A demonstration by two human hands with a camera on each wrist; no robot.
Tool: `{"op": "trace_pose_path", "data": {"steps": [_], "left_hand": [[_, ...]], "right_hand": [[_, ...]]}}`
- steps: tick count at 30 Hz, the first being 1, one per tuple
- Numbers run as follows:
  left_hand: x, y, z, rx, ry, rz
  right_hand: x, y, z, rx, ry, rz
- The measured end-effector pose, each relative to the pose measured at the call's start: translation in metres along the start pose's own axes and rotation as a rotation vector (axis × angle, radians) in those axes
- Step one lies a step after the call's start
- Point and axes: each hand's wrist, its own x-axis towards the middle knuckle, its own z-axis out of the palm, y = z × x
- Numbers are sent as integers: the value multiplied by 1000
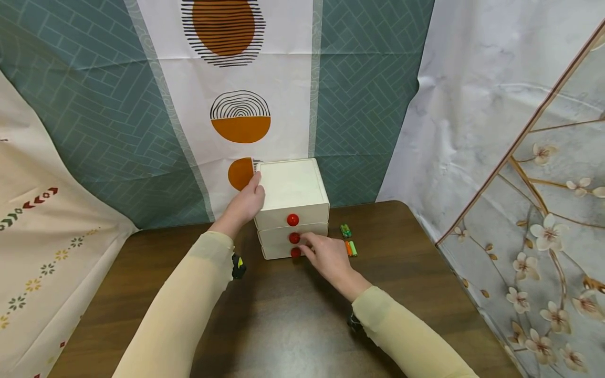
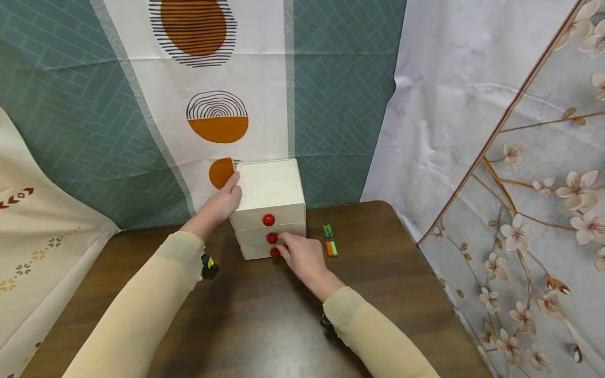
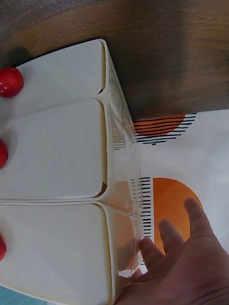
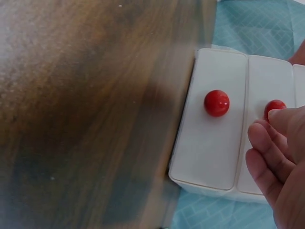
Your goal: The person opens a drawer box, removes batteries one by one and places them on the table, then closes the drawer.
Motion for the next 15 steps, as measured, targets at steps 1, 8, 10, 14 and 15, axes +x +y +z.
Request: {"op": "trace_pose_path", "data": {"steps": [1, 8, 10, 14, 15], "left_hand": [[0, 0, 0, -2, 0, -1], [-1, 0, 0, -17, 0, 8], [-1, 0, 0, -21, -1, 7], [0, -1, 1, -15, 0, 5], [0, -2, 1, -14, 0, 6]], "right_hand": [[-1, 0, 1, -5, -7, 3], [-5, 0, 8, -42, -47, -2], [-6, 0, 10, -44, -56, -4], [-6, 1, 15, -44, -78, -4], [-7, 1, 16, -42, -82, -4]]}}
